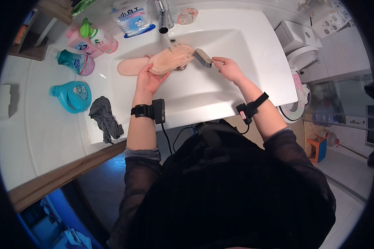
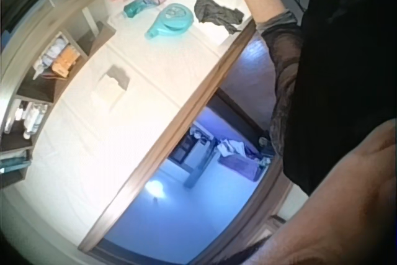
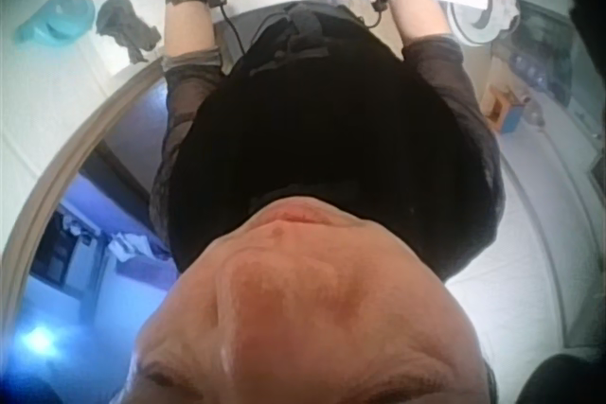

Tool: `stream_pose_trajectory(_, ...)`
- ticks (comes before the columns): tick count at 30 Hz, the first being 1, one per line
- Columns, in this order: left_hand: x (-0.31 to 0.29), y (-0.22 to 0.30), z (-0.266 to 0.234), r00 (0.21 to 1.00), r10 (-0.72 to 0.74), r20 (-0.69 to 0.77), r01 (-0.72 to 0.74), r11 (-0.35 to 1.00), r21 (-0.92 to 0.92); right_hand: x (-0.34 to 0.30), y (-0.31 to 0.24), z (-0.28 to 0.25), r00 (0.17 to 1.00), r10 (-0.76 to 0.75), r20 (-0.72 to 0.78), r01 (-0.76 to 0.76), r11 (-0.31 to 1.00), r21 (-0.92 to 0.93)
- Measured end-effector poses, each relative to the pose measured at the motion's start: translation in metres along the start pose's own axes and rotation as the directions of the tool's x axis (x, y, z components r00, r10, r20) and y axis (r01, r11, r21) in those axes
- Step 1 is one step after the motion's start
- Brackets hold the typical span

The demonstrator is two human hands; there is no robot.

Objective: The person scrubs a pair of pink slippers with a brush under running water in a bathroom sink. They rinse the slippers, apply a cleaning agent from a pouch, and continue scrubbing both slippers before rinsing again.

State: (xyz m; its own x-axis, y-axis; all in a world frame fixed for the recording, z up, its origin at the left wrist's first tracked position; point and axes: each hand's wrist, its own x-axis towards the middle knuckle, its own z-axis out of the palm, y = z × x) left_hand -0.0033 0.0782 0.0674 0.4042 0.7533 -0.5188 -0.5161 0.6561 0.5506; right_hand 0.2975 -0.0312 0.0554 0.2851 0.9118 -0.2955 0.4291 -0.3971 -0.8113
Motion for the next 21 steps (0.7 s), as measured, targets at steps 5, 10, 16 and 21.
stream_pose_trajectory(5, -0.007, 0.007, 0.004, 1.0, 0.014, -0.016, -0.013, 0.995, 0.097, -0.008, 0.004, -0.017, 0.995, 0.095, 0.033, -0.097, 0.991, 0.091)
stream_pose_trajectory(10, -0.021, 0.006, 0.005, 0.991, 0.109, 0.084, -0.137, 0.785, 0.604, -0.018, 0.015, -0.029, 0.992, 0.118, 0.05, -0.122, 0.988, 0.098)
stream_pose_trajectory(16, -0.027, -0.025, -0.004, 0.861, 0.048, 0.506, -0.508, 0.066, 0.859, -0.026, 0.014, -0.041, 0.982, 0.173, 0.074, -0.178, 0.981, 0.072)
stream_pose_trajectory(21, -0.027, -0.043, -0.009, 0.784, -0.12, 0.61, -0.592, -0.444, 0.673, -0.031, 0.008, -0.042, 0.987, 0.131, 0.091, -0.13, 0.991, -0.014)
